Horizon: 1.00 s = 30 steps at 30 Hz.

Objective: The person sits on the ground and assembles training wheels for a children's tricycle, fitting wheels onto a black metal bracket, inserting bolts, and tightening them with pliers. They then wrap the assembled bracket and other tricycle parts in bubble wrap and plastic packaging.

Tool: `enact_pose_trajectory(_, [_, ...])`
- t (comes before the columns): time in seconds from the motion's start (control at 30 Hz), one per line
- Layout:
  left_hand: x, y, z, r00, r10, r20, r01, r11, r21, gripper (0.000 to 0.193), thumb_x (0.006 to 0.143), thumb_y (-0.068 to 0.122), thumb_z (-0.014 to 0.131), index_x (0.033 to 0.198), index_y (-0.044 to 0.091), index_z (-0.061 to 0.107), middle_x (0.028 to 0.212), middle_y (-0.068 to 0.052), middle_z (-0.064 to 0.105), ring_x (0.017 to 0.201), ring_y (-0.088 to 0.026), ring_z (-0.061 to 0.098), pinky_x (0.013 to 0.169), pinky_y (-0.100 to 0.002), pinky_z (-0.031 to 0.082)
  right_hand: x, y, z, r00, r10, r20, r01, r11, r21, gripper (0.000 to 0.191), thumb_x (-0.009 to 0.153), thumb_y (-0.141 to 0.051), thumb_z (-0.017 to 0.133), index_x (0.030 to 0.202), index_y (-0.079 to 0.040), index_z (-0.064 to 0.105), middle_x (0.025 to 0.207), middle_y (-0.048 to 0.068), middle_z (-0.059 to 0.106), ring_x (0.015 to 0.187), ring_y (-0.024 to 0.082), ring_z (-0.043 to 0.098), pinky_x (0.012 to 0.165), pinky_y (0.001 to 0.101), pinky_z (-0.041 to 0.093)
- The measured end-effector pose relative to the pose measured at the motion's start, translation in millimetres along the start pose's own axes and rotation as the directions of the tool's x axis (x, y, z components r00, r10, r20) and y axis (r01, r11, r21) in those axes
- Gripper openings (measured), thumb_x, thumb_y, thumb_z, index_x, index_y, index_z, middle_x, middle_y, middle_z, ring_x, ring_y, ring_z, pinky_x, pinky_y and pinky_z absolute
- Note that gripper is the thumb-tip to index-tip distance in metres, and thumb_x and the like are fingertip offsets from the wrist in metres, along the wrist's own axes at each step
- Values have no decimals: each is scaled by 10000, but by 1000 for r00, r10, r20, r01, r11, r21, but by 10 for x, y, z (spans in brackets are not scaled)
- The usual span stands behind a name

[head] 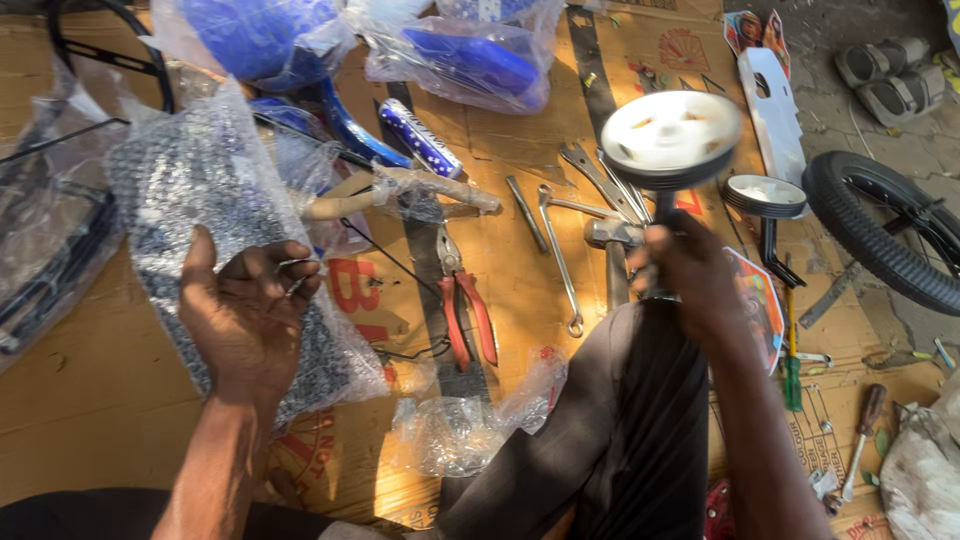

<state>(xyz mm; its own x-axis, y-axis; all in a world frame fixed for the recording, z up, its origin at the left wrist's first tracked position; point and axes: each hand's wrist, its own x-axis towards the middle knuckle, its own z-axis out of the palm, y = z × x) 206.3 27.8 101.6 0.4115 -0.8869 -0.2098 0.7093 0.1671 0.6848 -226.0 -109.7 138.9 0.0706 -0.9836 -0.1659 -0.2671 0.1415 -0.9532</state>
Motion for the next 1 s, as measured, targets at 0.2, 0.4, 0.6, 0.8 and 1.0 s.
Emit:
enact_pose_trajectory(0.2, [56,-90,-62,998,50,-40,-46,995,92,599,1084,551,438,685,116,538,888,-125,688,891,-258,649,892,-414,500,322,533,-1678,872,-412,-264,70,640,-765,132,1110,-32,584,1215,41,619,976,164,729,825,216,694,688,339,528])
enact_pose_trajectory(0.4, [119,-158,-32,894,427,-134,-337,839,427,426,1048,403,543,807,61,623,811,-84,624,769,-202,562,760,-404,467,430,1068,-2293,867,-99,-488,-242,772,-587,248,1024,-8,559,1269,3,600,1014,127,686,795,225,679,613,378,555])
enact_pose_trajectory(0.6, [144,-60,-243,557,830,-15,-256,189,948,303,1036,292,647,1106,5,581,1024,-179,615,945,-284,584,861,-464,478,520,1264,-1790,816,84,-572,-526,519,-674,209,1027,-37,603,1230,-8,639,1024,137,695,829,244,686,674,379,553])
enact_pose_trajectory(0.8, [461,66,-708,638,744,-198,193,95,977,1000,888,578,760,1439,-152,354,1198,-372,589,1113,-490,566,946,-575,444,831,745,-1017,864,-39,-503,-430,463,-775,173,1029,-67,647,1192,-19,679,1033,148,705,863,263,692,735,379,550])
enact_pose_trajectory(1.0, [546,288,-923,762,496,-416,376,184,908,1061,773,697,794,1379,-104,451,1315,-343,577,1207,-462,566,986,-543,452,473,226,-638,786,-601,-147,264,540,-799,142,1031,-97,692,1153,-29,719,1042,159,714,897,283,699,796,380,548])
